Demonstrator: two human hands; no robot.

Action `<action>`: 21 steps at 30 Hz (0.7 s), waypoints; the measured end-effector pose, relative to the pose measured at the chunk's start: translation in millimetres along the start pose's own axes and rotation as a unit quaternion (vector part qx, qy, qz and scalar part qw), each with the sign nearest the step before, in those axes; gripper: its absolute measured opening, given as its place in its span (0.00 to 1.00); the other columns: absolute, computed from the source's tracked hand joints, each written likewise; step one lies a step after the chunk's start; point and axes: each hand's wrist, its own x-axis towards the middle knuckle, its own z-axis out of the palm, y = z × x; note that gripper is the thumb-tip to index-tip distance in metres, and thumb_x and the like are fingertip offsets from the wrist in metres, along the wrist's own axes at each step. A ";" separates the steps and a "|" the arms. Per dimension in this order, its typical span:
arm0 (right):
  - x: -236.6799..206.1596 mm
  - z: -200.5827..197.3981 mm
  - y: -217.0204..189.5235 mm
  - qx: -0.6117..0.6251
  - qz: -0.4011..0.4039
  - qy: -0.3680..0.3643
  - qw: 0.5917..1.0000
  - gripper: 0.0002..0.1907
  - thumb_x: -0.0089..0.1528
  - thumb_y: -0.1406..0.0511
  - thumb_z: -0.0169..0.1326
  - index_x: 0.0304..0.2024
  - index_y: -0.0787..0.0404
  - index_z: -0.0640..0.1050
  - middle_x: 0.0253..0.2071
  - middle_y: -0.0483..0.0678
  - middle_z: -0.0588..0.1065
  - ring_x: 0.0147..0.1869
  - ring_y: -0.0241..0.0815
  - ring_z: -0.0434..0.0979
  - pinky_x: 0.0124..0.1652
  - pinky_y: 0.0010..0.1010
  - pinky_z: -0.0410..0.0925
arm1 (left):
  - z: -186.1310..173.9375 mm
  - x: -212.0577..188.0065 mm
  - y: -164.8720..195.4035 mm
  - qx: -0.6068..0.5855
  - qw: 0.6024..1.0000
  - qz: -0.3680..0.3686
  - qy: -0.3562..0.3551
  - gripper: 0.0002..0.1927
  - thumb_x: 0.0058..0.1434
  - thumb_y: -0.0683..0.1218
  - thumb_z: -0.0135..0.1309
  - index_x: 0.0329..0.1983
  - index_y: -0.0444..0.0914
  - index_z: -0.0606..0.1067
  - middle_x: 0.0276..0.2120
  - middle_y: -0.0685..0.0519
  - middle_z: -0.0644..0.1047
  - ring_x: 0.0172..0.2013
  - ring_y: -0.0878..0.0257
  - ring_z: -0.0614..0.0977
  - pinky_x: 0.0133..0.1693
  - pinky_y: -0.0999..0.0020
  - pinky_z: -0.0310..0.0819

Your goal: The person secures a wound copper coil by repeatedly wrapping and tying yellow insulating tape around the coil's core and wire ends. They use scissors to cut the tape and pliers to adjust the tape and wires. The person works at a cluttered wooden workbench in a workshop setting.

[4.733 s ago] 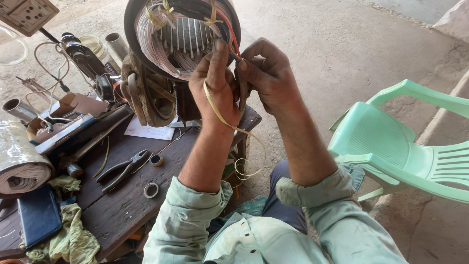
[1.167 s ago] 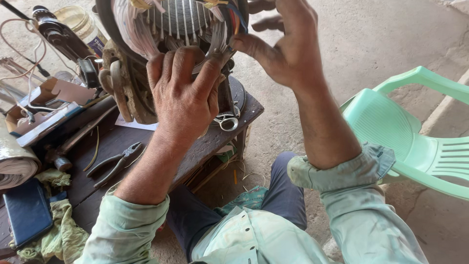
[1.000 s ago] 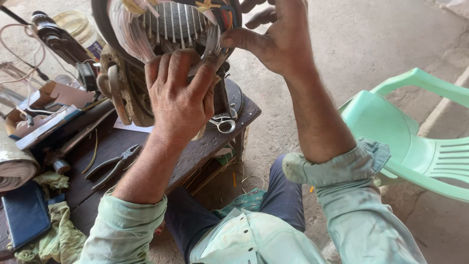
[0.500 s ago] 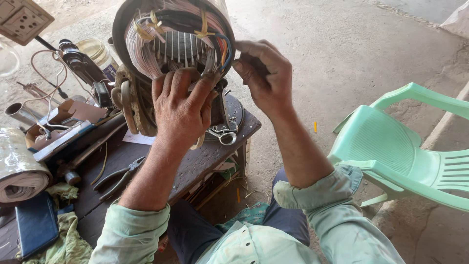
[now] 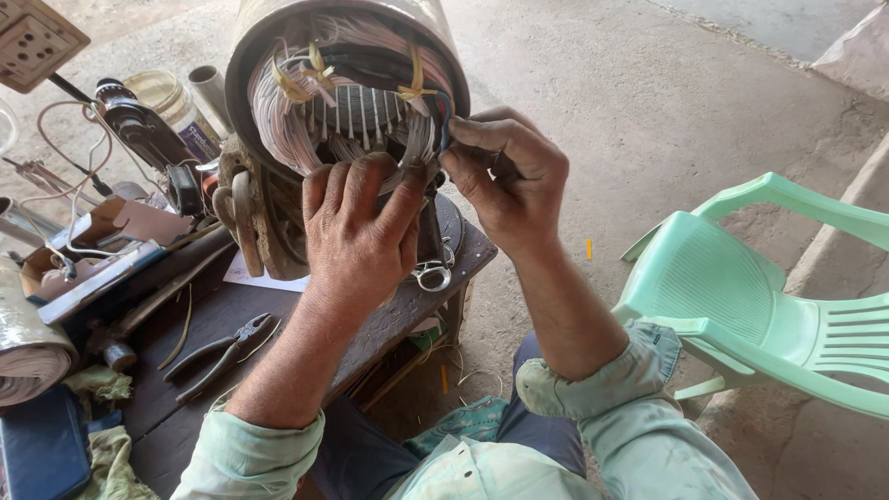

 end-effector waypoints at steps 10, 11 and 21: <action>0.4 9.3 -0.6 0.077 0.042 0.033 0.996 0.09 0.72 0.73 0.54 0.55 0.69 0.76 0.44 0.53 0.80 0.40 0.36 0.82 0.40 0.28 0.79 | 0.6 -2.7 -4.9 -0.023 1.000 -0.013 -0.008 0.25 0.56 0.44 0.60 0.59 0.42 0.76 0.52 0.46 0.73 0.51 0.49 0.76 0.56 0.49 0.64; -0.1 10.4 -0.4 0.084 0.043 0.036 0.995 0.08 0.72 0.73 0.54 0.54 0.69 0.76 0.44 0.53 0.80 0.40 0.36 0.82 0.40 0.28 0.79 | 0.8 -3.3 -5.3 -0.023 1.000 -0.013 -0.005 0.25 0.57 0.44 0.60 0.59 0.43 0.76 0.53 0.46 0.73 0.52 0.49 0.76 0.56 0.49 0.64; -1.2 12.4 0.4 0.037 0.002 0.038 0.999 0.09 0.72 0.71 0.55 0.53 0.71 0.77 0.45 0.54 0.78 0.38 0.34 0.79 0.34 0.25 0.75 | 3.4 -6.4 -7.1 -0.028 1.000 -0.011 -0.002 0.24 0.59 0.44 0.59 0.60 0.43 0.75 0.53 0.46 0.72 0.52 0.50 0.76 0.58 0.48 0.63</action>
